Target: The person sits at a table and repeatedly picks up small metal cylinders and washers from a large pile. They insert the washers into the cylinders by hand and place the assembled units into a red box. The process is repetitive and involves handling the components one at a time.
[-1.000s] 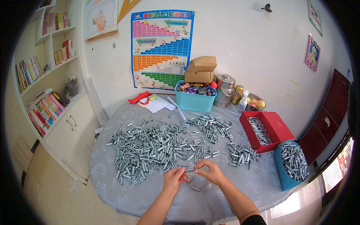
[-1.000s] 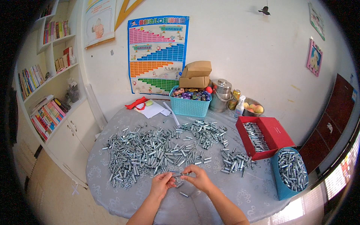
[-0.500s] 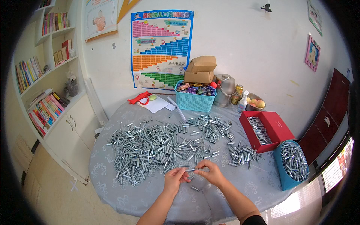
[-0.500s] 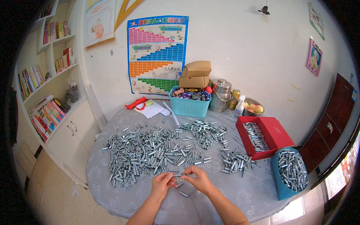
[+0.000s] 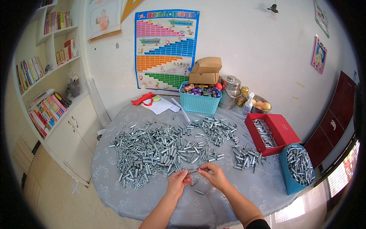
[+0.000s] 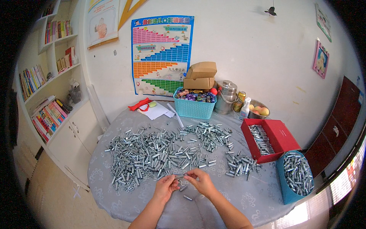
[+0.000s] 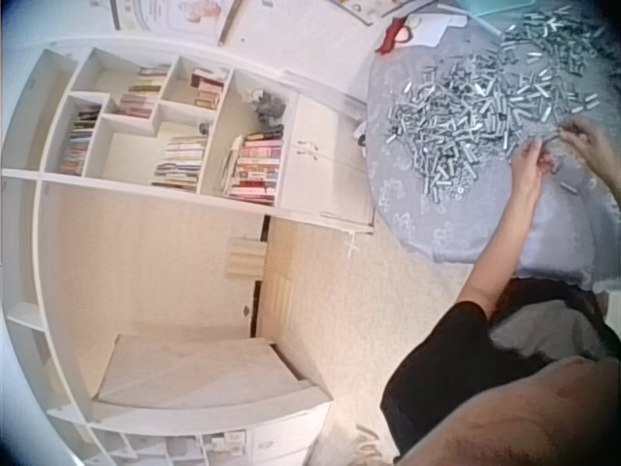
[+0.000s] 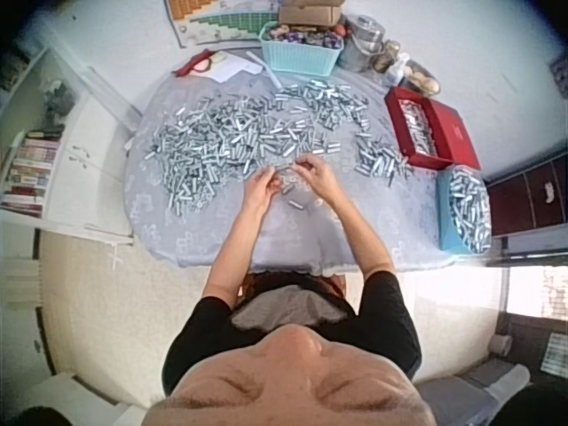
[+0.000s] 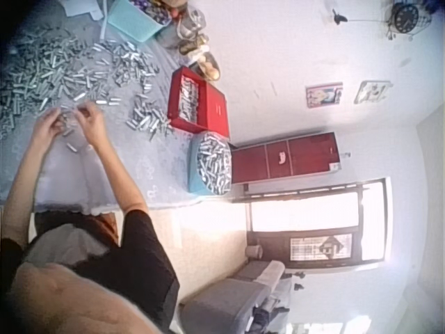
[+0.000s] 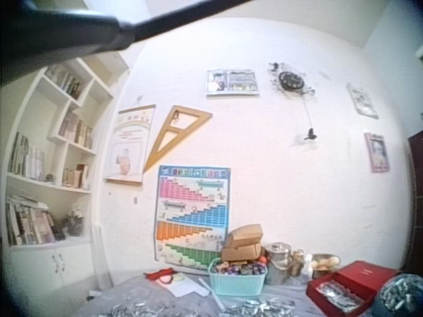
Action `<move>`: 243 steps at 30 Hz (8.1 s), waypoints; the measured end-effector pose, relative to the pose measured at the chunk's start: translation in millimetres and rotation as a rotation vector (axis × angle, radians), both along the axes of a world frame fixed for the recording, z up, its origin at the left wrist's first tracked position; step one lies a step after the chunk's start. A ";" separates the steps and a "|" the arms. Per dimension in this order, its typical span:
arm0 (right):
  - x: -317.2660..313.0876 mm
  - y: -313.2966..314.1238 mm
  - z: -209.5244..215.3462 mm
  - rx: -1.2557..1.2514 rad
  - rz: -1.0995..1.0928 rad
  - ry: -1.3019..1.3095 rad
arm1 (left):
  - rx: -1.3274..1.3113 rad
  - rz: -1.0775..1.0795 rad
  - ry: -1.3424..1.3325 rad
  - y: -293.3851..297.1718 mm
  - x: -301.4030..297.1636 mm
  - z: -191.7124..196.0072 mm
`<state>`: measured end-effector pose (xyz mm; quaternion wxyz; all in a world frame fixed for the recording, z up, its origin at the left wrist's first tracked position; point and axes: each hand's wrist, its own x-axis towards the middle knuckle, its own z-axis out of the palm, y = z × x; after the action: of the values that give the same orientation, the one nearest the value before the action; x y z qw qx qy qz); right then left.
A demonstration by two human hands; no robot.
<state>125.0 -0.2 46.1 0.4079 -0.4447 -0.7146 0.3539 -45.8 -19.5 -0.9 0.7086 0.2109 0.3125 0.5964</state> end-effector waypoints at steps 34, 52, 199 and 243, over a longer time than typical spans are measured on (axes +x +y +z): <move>5.7 -10.5 -8.1 0.165 -0.023 0.190 | 0.036 -0.001 0.155 -2.3 6.7 0.8; 18.8 -12.5 -22.5 0.096 -0.056 0.111 | 0.059 -0.032 0.281 -4.9 14.4 4.5; 3.7 -21.8 -28.0 0.250 0.025 0.106 | 0.384 -0.182 0.783 -10.3 20.3 6.7; -9.9 -15.7 -48.4 -0.299 -0.048 0.543 | 0.102 -0.093 0.261 -23.5 11.4 8.6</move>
<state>115.1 -15.9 -2.3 0.5222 -0.4056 -0.5088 0.5512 -34.4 -42.9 7.7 0.6770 0.3367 0.3613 0.5457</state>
